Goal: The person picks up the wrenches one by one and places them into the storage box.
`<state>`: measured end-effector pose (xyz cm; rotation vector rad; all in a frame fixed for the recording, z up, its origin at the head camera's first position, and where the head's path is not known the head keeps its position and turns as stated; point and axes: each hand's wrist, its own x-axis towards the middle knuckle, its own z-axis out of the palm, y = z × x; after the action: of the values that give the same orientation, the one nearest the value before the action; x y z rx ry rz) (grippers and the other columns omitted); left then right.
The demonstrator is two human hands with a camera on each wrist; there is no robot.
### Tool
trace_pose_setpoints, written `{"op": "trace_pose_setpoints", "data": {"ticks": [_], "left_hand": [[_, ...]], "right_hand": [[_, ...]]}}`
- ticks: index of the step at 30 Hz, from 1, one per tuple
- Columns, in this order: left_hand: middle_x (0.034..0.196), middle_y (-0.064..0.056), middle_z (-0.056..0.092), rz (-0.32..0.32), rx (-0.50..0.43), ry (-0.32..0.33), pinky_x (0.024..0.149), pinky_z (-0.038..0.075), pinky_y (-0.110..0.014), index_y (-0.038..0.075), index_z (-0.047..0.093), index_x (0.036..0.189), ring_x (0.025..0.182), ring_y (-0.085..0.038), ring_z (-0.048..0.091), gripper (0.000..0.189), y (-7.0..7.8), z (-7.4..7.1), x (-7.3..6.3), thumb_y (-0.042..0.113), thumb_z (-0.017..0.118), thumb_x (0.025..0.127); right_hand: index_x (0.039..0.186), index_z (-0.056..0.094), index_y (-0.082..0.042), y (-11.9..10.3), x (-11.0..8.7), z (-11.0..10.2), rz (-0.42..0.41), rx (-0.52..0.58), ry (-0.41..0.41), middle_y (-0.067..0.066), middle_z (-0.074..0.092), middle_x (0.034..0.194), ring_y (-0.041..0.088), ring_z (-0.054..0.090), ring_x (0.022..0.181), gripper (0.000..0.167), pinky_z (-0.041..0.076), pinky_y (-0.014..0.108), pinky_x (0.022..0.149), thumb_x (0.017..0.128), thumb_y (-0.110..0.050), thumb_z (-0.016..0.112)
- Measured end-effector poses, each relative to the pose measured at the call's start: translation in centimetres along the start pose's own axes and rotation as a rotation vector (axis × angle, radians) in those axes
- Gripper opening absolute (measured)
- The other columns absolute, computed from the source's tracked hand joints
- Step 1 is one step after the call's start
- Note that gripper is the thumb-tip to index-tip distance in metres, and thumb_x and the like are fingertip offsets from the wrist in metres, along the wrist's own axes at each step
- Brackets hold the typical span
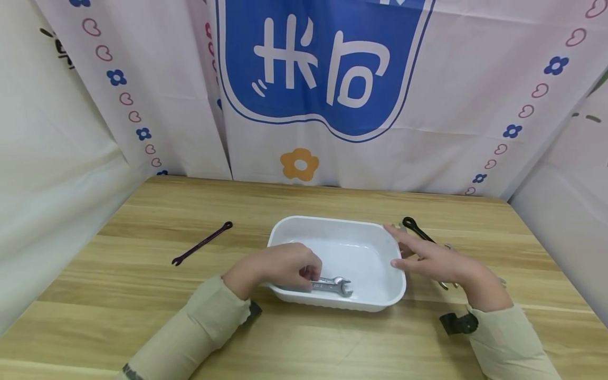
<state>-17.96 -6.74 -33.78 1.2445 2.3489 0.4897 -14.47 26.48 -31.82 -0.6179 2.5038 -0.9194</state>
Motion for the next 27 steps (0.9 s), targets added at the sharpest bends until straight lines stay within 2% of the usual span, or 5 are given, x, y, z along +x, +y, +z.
{"op": "trace_pose_setpoints", "data": {"ticks": [12,19,27], "left_hand": [[0.069,0.01,0.056,-0.028,0.008,-0.003,0.066,0.044,-0.019,0.018,0.067,0.08,0.068,-0.004,0.049,0.011,0.12,0.12,0.06,0.015,0.074,0.088],[0.071,0.01,0.057,-0.023,0.002,-0.009,0.067,0.045,-0.02,0.017,0.069,0.083,0.069,-0.005,0.05,0.008,0.07,0.09,0.05,0.013,0.074,0.087],[0.071,0.012,0.057,-0.006,0.001,0.01,0.068,0.045,-0.02,0.021,0.066,0.08,0.07,-0.003,0.05,0.012,0.19,-0.19,-0.11,0.017,0.071,0.091]], "right_hand": [[0.16,0.012,-0.008,0.18,0.02,0.02,-0.015,0.01,0.0,0.027,0.043,0.146,0.038,0.051,0.125,0.078,0.05,0.048,0.095,0.101,-0.032,0.057],[0.16,0.012,-0.008,0.2,-0.03,0.04,-0.012,0.004,-0.002,0.026,0.046,0.144,0.037,0.051,0.125,0.078,0.047,0.052,0.098,0.101,-0.033,0.056],[0.16,0.013,-0.008,0.3,0.12,0.05,-0.008,-0.002,0.004,0.026,0.045,0.144,0.038,0.051,0.125,0.078,0.047,0.053,0.099,0.1,-0.033,0.057]]}}
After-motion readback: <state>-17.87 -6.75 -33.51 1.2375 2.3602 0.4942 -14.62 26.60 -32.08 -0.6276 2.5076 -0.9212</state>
